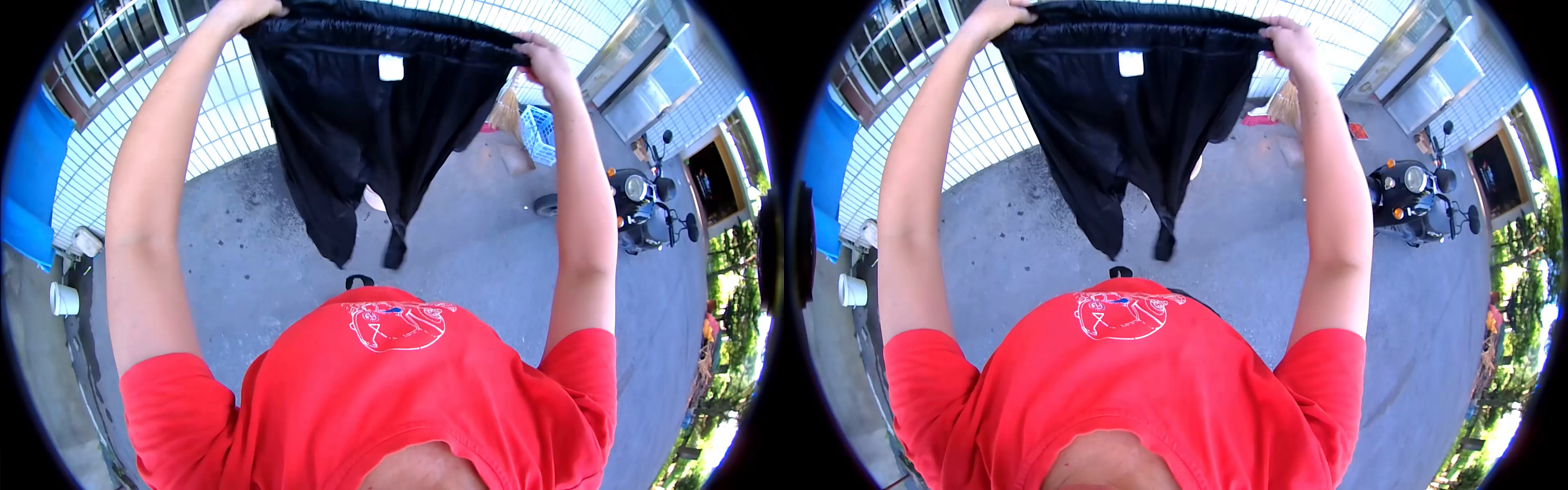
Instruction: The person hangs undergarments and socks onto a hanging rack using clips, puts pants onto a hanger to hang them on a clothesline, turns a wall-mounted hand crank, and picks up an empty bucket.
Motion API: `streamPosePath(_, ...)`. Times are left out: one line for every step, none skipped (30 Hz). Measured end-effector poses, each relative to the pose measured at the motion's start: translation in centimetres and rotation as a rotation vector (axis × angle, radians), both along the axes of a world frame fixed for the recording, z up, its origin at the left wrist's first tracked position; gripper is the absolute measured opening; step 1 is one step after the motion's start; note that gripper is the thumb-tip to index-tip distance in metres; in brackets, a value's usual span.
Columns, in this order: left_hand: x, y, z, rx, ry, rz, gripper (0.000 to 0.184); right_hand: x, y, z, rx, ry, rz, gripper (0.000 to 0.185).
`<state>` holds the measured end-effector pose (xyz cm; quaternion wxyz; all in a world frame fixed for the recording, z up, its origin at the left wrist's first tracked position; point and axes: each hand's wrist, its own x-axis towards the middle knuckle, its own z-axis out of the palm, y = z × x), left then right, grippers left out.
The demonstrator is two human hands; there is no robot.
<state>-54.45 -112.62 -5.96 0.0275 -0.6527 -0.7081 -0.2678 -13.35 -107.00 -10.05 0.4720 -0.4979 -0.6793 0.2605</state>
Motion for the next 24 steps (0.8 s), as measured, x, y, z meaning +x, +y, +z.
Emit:
streamPosePath(1.1, -1.6, 2.1, 0.094, -0.058, -0.010, 0.033, 0.0, -1.1, 1.9, 0.120, -0.057, 0.008, 0.021)
streamPosePath(2.2, -3.3, 3.4, 0.317, -0.051, -0.115, 0.031, -0.1, -2.9, 3.9, 0.347, -0.098, 0.000, 0.022)
streamPosePath(4.4, -6.3, 4.4, 0.518, -0.065, -0.169, 0.027, 0.1, -4.8, 5.0, 0.576, -0.136, -0.014, 0.023)
streamPosePath(3.8, -6.6, 5.0, 0.779, 0.050, -0.271, 0.019, 0.0, -6.4, 4.6, 0.600, -0.130, -0.018, 0.023)
streamPosePath(3.9, -7.4, 4.8, 0.814, 0.059, -0.276, 0.019, -0.5, -7.8, 3.5, 0.628, -0.356, -0.117, 0.022)
streamPosePath(4.2, -8.1, 3.1, 0.875, 0.182, -0.286, 0.021, -0.8, -8.3, 1.8, 0.652, -0.581, -0.229, 0.022)
streamPosePath(4.2, -7.5, 0.6, 0.929, 0.302, -0.295, 0.024, -0.7, -7.7, -0.4, 0.659, -0.806, -0.349, 0.022)
streamPosePath(2.2, -3.9, -4.4, 0.295, 0.236, -0.147, 0.027, 1.8, -3.4, -6.2, 0.361, -1.116, 0.140, 0.024)
streamPosePath(0.5, -3.0, -7.0, -0.335, 0.249, -0.284, 0.025, 2.5, -3.7, -7.6, 0.024, -1.184, 0.394, 0.027)
streamPosePath(0.6, -3.7, -9.4, -0.393, 0.120, -0.193, 0.028, 3.0, -4.3, -8.5, 0.010, -1.020, 0.318, 0.026)
streamPosePath(1.1, -4.4, -9.6, -0.257, -0.044, -0.114, 0.028, 2.9, -5.1, -6.7, 0.235, -0.822, 0.197, 0.024)
streamPosePath(2.0, -5.0, -8.3, -0.112, -0.278, -0.085, 0.028, 2.3, -6.0, -3.6, 0.304, -0.737, 0.079, 0.023)
streamPosePath(2.1, -4.7, -6.5, -0.069, -0.312, -0.158, 0.029, 1.5, -7.2, 0.3, 0.234, -0.709, 0.093, 0.023)
streamPosePath(2.9, -4.6, -5.3, 0.111, -0.308, -0.214, 0.030, 0.8, -8.5, 3.7, 0.242, -0.784, 0.089, 0.024)
streamPosePath(3.9, -5.2, -4.6, 0.197, -0.337, -0.231, 0.028, 0.3, -9.4, 4.4, 0.187, -0.854, 0.095, 0.025)
streamPosePath(4.5, -5.6, -2.6, 0.235, -0.498, -0.249, 0.028, 0.4, -9.5, 5.8, 0.243, -0.844, 0.080, 0.025)
streamPosePath(4.8, -6.0, -1.6, 0.248, -0.665, -0.270, 0.027, 0.4, -9.5, 6.4, 0.280, -0.844, 0.127, 0.025)
streamPosePath(5.1, -6.2, -0.6, 0.302, -0.819, -0.307, 0.027, 0.4, -9.4, 7.0, 0.304, -0.849, 0.179, 0.026)
streamPosePath(5.4, -6.2, 0.7, 0.357, -0.972, -0.347, 0.028, 0.4, -8.7, 7.7, 0.325, -0.846, 0.177, 0.026)
streamPosePath(5.6, -6.3, 1.9, 0.362, -1.075, -0.366, 0.028, 0.3, -7.8, 8.2, 0.274, -0.818, 0.278, 0.027)
streamPosePath(6.0, -6.6, 3.0, 0.369, -1.069, -0.367, 0.028, 0.2, -7.3, 8.7, 0.218, -0.789, 0.380, 0.028)
streamPosePath(6.6, -6.9, 4.1, 0.393, -1.182, -0.413, 0.028, -0.4, -8.4, 10.0, 0.178, -0.858, 0.408, 0.030)
streamPosePath(7.0, -7.0, 5.2, 0.419, -1.294, -0.461, 0.028, -0.9, -8.3, 10.6, 0.192, -0.858, 0.405, 0.030)
streamPosePath(7.5, -6.6, 6.2, 0.469, -1.305, -0.490, 0.028, -1.2, -8.4, 11.3, 0.199, -0.955, 0.468, 0.031)
